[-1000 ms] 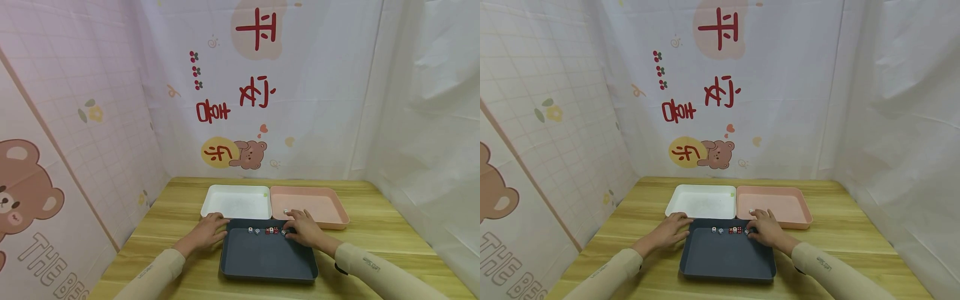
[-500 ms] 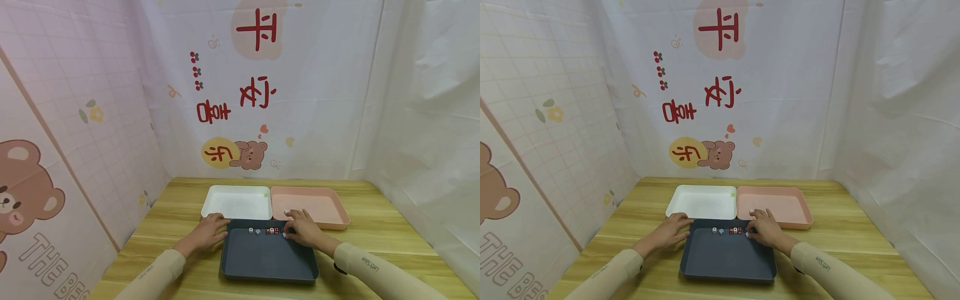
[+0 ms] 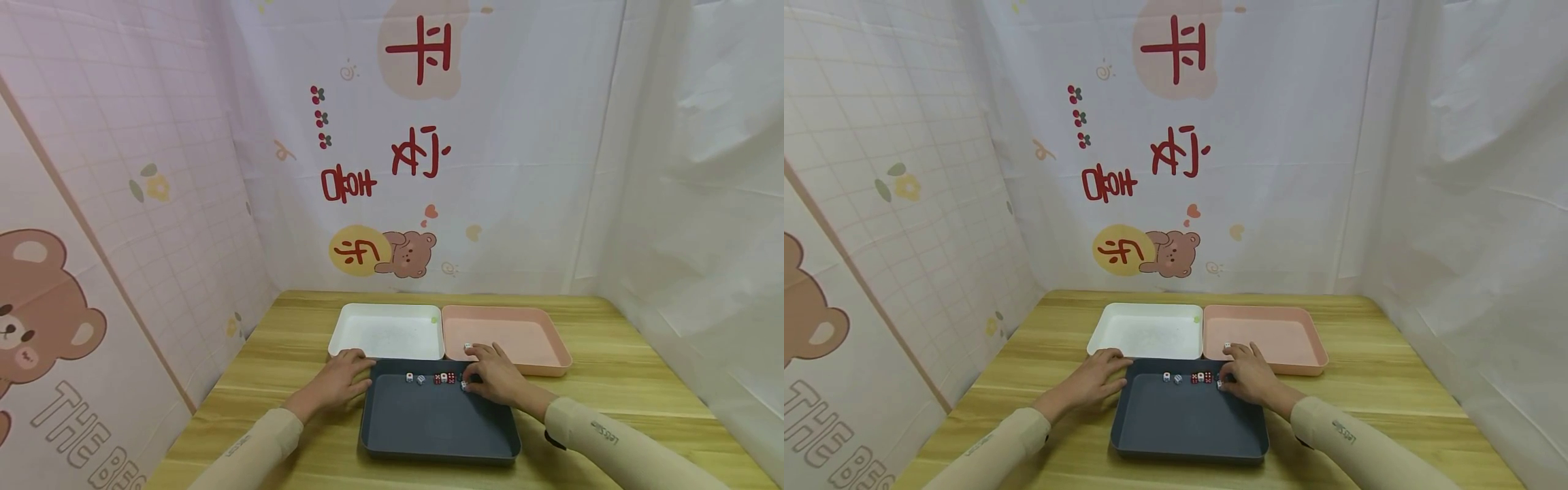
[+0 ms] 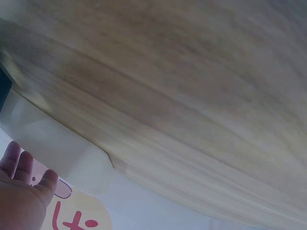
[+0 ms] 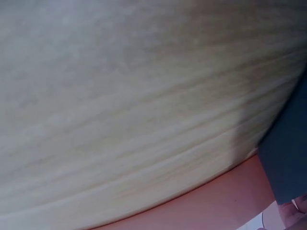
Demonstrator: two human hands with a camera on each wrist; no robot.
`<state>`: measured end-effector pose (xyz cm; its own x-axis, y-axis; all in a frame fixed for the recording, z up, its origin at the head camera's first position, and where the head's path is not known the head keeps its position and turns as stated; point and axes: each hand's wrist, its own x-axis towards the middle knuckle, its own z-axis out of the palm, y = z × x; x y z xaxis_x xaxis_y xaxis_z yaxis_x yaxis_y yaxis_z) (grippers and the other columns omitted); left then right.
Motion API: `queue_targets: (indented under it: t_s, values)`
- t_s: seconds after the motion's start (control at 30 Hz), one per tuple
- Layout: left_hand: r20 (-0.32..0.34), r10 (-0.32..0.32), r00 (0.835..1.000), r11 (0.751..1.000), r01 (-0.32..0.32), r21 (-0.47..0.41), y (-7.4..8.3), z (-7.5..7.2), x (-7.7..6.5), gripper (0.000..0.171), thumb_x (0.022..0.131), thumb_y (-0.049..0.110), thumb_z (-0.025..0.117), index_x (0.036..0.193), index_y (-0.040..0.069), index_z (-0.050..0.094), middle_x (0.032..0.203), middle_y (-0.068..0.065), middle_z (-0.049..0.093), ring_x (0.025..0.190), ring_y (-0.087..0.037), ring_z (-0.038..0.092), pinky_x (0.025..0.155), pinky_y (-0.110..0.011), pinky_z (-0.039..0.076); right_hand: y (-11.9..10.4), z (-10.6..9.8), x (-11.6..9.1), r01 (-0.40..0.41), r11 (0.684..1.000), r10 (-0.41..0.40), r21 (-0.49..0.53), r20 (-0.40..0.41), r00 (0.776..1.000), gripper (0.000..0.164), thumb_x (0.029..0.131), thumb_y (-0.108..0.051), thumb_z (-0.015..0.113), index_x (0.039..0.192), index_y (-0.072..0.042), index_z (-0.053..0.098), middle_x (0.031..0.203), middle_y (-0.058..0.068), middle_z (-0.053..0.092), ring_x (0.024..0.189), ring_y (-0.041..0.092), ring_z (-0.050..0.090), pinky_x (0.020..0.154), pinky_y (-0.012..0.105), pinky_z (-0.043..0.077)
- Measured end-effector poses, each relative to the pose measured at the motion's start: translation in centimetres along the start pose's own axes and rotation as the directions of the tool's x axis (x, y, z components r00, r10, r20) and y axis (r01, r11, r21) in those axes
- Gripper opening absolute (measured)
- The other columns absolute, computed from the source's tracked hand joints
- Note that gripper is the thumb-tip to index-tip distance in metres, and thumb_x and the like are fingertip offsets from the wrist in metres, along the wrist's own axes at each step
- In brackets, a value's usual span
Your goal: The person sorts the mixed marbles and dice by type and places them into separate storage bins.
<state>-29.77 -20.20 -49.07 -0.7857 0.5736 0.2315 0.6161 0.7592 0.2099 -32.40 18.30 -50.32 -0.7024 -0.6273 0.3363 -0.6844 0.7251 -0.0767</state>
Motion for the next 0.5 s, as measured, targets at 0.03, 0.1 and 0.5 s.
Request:
queue_targets:
  t_s: [0.03, 0.1, 0.5]
  values:
    - [-0.002, 0.001, 1.000, 1.000, -0.001, -0.002, 0.0, 0.0, 0.0, 0.040, 0.099, 0.026, 0.060, 0.135, 0.007, 0.060, 0.130, -0.016, 0.052, 0.124, -0.036, 0.047, 0.101, -0.055, 0.039, 0.0, 0.0, 0.0, -0.001, 1.000, 0.001, 0.004, 0.000, 1.000, 0.012, 0.079, -0.029, 0.084, 0.083, -0.021, 0.075, 0.129, 0.019, 0.059, 0.129, 0.047, 0.045, 0.102, 0.071, 0.028]
    - [-0.003, 0.003, 1.000, 1.000, -0.003, -0.002, 0.0, 0.0, 0.0, 0.040, 0.099, 0.026, 0.060, 0.135, 0.007, 0.061, 0.130, -0.016, 0.052, 0.124, -0.036, 0.047, 0.101, -0.055, 0.039, 0.0, -0.1, 0.1, -0.004, 1.000, 0.004, 0.017, 0.000, 1.000, 0.012, 0.079, -0.029, 0.084, 0.084, -0.022, 0.075, 0.129, 0.019, 0.059, 0.129, 0.047, 0.045, 0.102, 0.070, 0.028]
    - [-0.010, 0.009, 1.000, 1.000, -0.009, -0.001, -0.1, 0.2, 0.0, 0.040, 0.100, 0.026, 0.060, 0.135, 0.007, 0.060, 0.129, -0.016, 0.052, 0.123, -0.036, 0.047, 0.101, -0.055, 0.039, -0.4, -1.4, 0.7, -0.028, 0.998, 0.028, 0.058, -0.003, 1.000, 0.010, 0.080, -0.028, 0.083, 0.083, -0.022, 0.076, 0.127, 0.018, 0.060, 0.126, 0.043, 0.047, 0.104, 0.067, 0.030]
